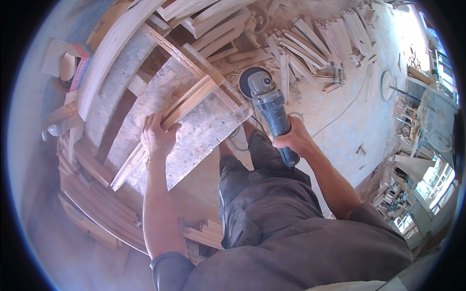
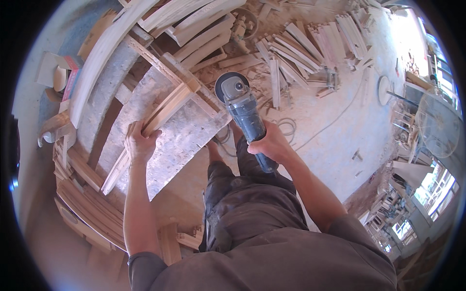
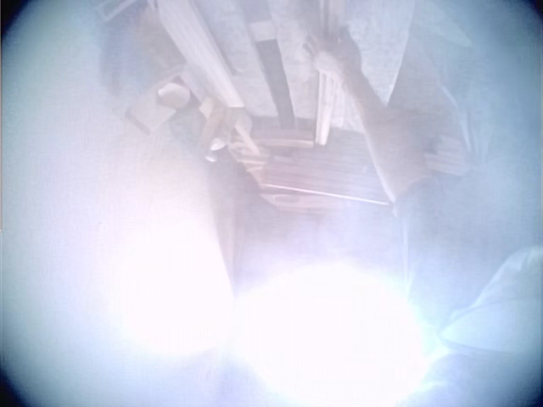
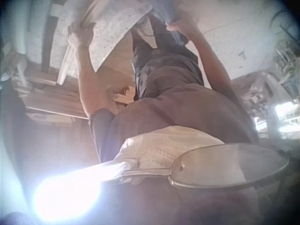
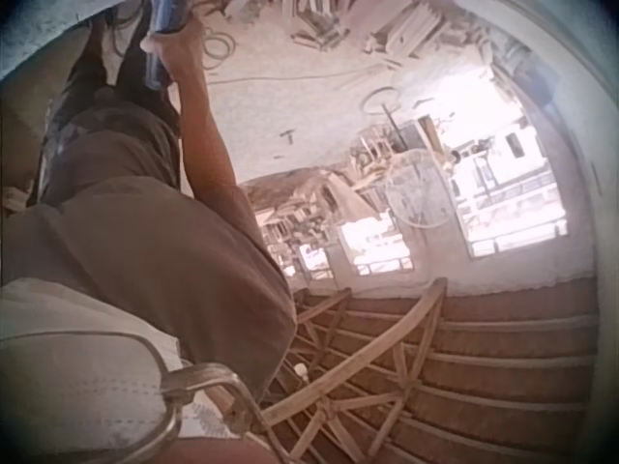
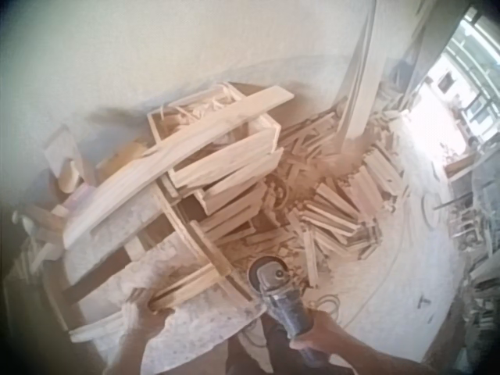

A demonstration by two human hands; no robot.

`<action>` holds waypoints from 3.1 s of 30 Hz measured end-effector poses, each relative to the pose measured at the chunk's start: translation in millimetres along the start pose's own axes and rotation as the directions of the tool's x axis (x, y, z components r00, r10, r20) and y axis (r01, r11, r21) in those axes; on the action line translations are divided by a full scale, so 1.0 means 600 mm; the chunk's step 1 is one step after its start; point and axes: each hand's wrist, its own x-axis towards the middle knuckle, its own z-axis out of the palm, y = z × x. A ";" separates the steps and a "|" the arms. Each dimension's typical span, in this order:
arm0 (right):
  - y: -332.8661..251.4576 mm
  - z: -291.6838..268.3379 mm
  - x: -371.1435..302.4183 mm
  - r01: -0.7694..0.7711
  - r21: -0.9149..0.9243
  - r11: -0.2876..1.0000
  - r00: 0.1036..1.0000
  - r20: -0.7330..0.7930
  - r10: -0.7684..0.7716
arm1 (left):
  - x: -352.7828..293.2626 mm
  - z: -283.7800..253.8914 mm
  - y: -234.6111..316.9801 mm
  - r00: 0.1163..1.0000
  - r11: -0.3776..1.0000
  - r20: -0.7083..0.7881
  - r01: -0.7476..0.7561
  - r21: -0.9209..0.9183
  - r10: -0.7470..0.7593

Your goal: The person sands several wooden furniture components using a handheld power sander, turning the pieces over and moving them aside before picking up a new stack to carry across the workshop, where they then change the sanding disc for a new one and continue sanding the edges and faces of additional wooden slats.

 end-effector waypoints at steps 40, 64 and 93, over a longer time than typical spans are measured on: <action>-0.062 0.079 0.004 0.068 -0.012 0.998 0.997 -0.037 -0.068 | -0.013 -0.002 -0.019 0.993 0.992 0.054 0.108 -0.059 -0.105; -0.035 0.040 0.033 0.154 0.010 0.988 0.988 -0.016 -0.153 | 0.005 -0.007 -0.004 0.989 0.993 0.141 -0.034 -0.111 0.050; -0.090 0.036 0.070 0.168 0.036 0.985 0.986 0.017 -0.168 | 0.016 -0.007 -0.020 0.971 0.986 0.238 0.032 -0.164 0.008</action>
